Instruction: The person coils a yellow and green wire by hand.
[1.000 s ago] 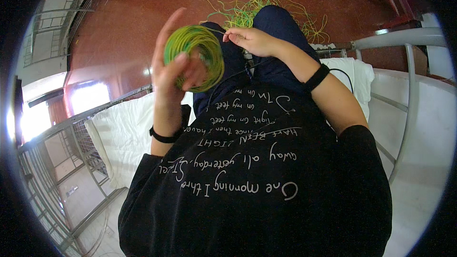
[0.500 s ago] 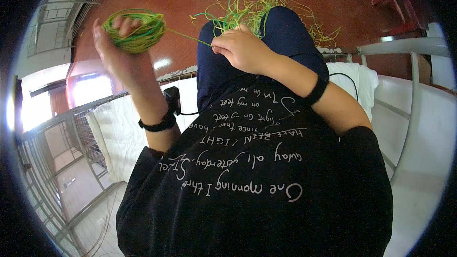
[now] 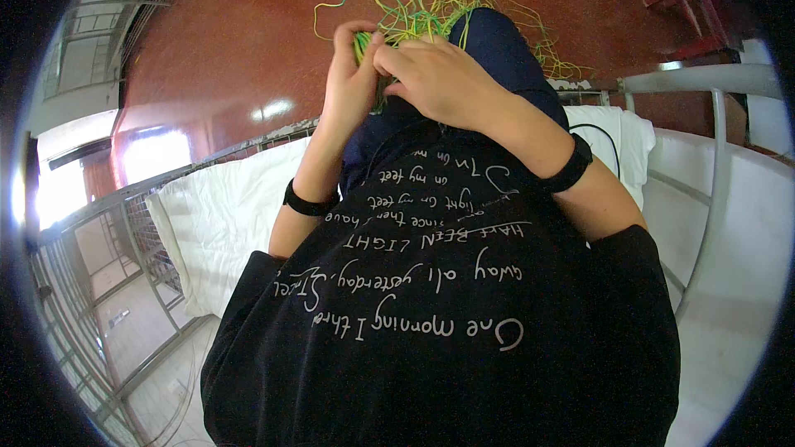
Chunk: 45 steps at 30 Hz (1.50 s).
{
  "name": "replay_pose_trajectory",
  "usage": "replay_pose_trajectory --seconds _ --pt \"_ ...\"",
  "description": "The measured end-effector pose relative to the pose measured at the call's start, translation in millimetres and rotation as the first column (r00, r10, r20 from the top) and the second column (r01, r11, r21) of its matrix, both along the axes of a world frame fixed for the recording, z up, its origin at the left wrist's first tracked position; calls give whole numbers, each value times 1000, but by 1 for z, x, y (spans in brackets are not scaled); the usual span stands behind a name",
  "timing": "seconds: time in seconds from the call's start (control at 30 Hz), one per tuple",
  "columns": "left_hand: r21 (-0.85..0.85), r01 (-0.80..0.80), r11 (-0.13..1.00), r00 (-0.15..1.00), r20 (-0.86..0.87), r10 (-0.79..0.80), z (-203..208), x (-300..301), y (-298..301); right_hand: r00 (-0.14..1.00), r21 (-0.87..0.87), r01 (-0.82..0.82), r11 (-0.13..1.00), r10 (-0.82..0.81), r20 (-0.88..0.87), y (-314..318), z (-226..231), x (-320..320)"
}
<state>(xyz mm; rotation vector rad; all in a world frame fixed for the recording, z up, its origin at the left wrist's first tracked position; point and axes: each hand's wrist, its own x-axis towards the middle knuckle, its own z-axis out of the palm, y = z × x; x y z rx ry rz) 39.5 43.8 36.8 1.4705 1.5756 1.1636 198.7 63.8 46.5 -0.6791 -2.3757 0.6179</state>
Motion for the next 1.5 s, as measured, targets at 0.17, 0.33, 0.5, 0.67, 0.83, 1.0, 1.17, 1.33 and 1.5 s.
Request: replay_pose_trajectory --seconds 0.17,0.33,0.5,0.67,0.83,1.0,1.17,1.33,1.5 --pt "-272 272 923 931 318 -180 2 -9 -4 999 -12 7 1000 -7 -31 0 -7 -2" --pt "-341 491 802 731 662 -166 5 -14 -13 997 -153 -32 988 22 -68 4 -7 3" --pt "-440 544 715 771 598 -219 19 -15 -25 985 -67 -2 998 -10 -173 17 -12 8" --pt "-309 508 804 571 820 -46 9 -32 -25 989 -23 27 999 -30 -148 31 -11 21" --pt "-303 518 800 515 857 -9 17 -42 -25 992 70 123 990 -123 -12 30 -8 34" --pt "-296 447 844 521 853 23 16 -36 -30 982 186 135 973 -156 102 21 3 26" --pt "-286 440 851 492 870 38 15 -37 -32 982 342 -88 936 25 185 23 7 4" --pt "-304 378 874 516 854 74 13 -36 -29 921 251 -229 941 126 368 43 10 -5" --pt "-273 361 892 412 904 111 11 -35 -20 873 161 -179 971 82 480 59 7 -2"
